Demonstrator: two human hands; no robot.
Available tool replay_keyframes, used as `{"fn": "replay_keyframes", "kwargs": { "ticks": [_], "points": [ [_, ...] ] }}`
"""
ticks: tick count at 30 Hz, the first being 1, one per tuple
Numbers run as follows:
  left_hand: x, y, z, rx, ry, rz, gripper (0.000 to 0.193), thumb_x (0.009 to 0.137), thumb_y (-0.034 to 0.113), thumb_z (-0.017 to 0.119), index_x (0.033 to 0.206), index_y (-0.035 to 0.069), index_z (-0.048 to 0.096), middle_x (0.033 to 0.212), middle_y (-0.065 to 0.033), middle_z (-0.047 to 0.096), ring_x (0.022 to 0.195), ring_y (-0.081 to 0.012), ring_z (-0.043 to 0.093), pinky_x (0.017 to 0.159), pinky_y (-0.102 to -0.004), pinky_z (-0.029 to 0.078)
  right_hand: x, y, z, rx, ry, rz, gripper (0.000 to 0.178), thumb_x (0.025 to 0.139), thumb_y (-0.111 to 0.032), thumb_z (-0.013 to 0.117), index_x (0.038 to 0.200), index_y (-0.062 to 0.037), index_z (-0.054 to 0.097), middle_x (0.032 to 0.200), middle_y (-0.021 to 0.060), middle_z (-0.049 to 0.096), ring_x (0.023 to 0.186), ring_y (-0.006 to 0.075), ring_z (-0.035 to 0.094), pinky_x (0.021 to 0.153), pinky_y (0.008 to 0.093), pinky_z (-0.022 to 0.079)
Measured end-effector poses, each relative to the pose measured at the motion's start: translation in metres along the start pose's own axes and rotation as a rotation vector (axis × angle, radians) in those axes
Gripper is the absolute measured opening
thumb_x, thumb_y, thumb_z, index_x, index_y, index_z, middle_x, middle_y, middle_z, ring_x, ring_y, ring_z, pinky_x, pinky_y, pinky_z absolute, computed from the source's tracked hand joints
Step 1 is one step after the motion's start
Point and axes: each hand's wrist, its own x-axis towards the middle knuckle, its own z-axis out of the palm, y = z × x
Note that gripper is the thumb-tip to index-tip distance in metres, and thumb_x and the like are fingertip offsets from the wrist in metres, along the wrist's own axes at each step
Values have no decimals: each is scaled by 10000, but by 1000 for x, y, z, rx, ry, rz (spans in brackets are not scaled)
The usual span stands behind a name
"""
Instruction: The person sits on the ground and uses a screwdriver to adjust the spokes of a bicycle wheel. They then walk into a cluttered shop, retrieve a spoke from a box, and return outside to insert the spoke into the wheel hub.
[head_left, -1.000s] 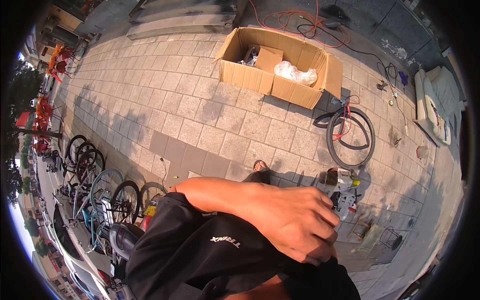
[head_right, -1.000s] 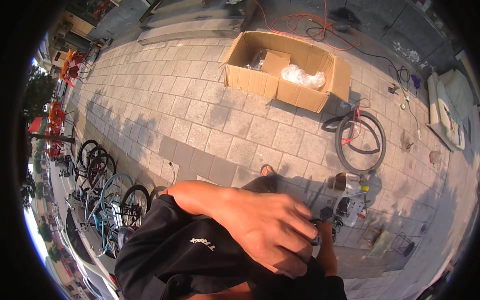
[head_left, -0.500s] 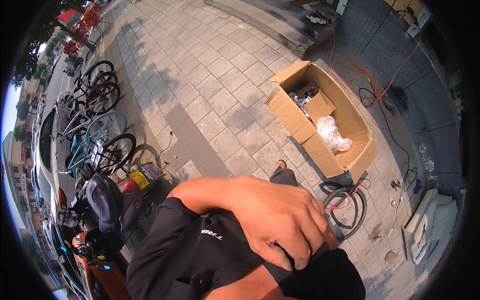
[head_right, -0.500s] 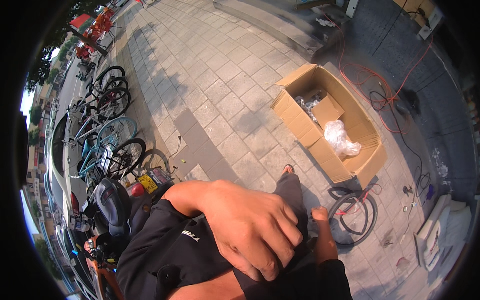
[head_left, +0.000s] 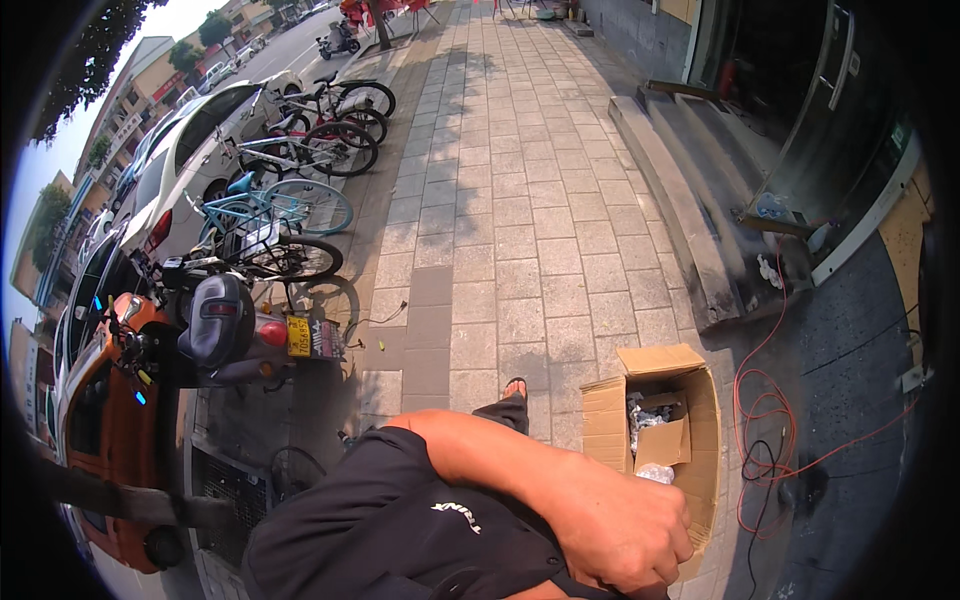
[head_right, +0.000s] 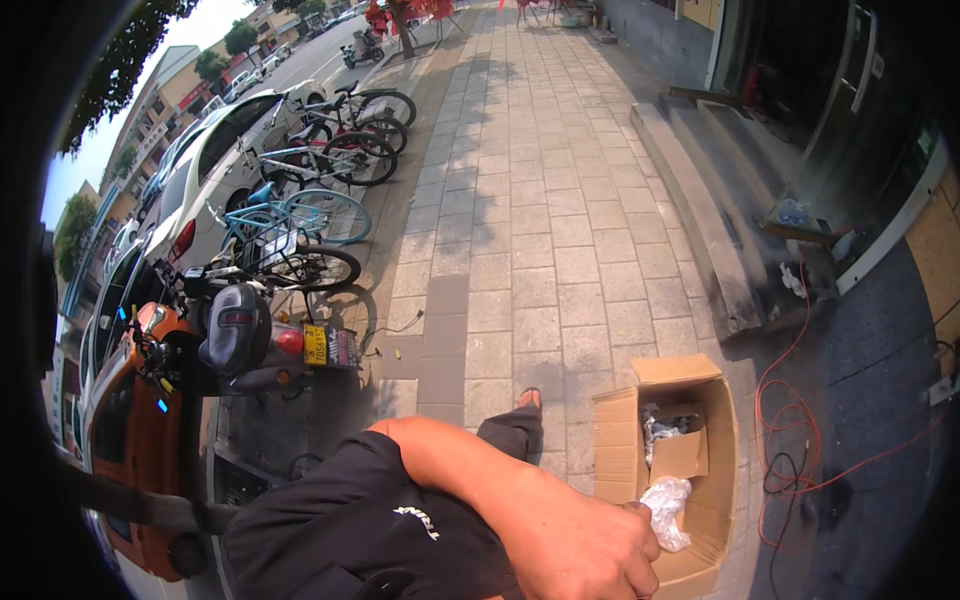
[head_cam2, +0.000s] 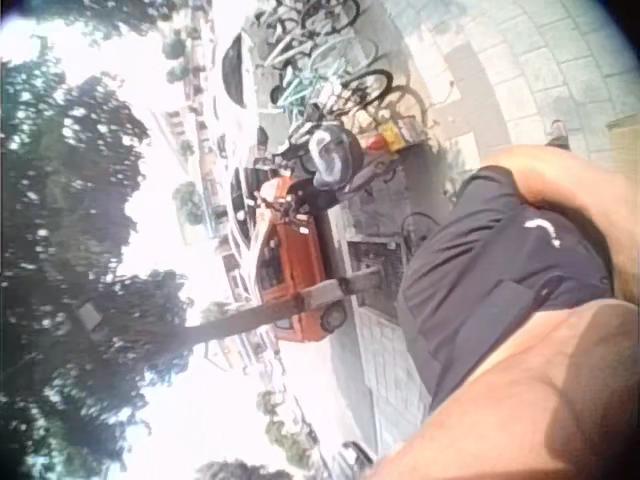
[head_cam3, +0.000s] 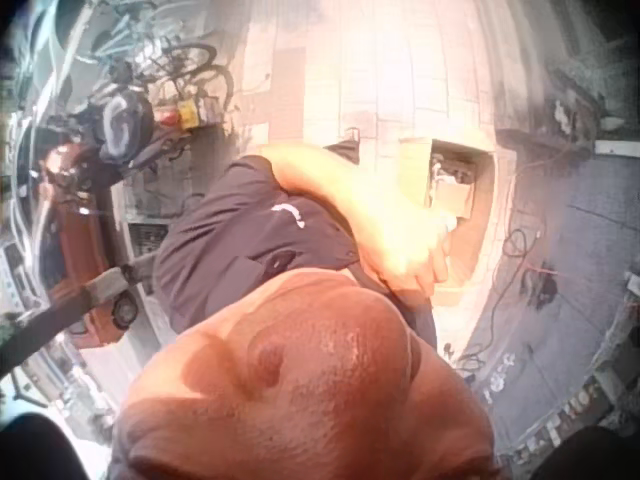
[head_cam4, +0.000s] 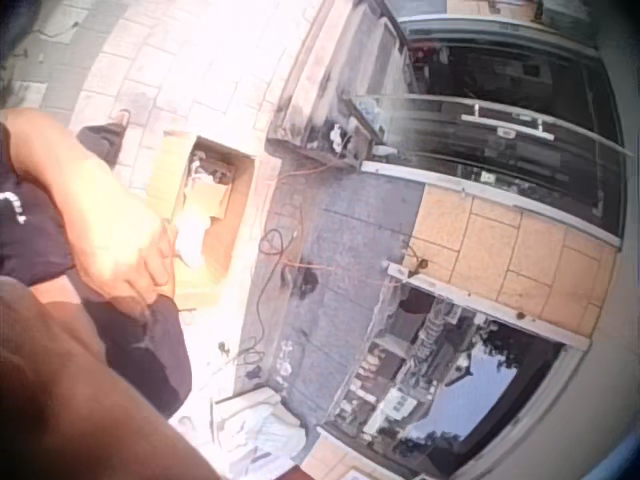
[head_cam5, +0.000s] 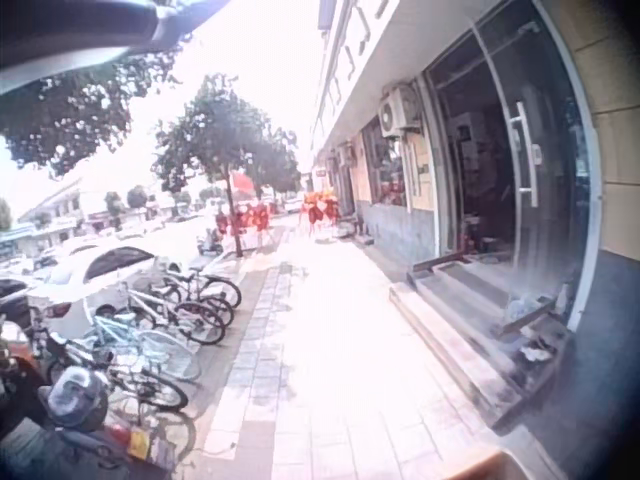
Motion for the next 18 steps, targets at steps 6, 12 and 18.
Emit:
{"fn": "replay_keyframes", "kwargs": {
  "ticks": [6,12,18],
  "points": [
    [-40,-99,-76,-8,101,77,219,848,160,694,725,22,576,720,-129,591,733,-335,589,672,-444,465,81,-173,7,-44,-53,-41,191,872,-142,611,846,24,703,678,120,662,544,222,638,473,368,507],
    [-71,-168,-201,-10,127,87,229,856,166,700,727,21,578,721,-130,592,732,-337,588,679,-445,464,145,-330,1,-18,-25,-50,192,876,-143,614,869,25,706,682,119,663,569,223,648,488,367,515],
    [-98,-225,-299,69,176,57,239,863,171,707,729,21,580,723,-132,592,731,-340,587,687,-445,463,216,-456,0,-40,-34,-111,194,881,-144,616,892,25,709,686,119,663,593,224,658,504,366,522]
  ]
}}
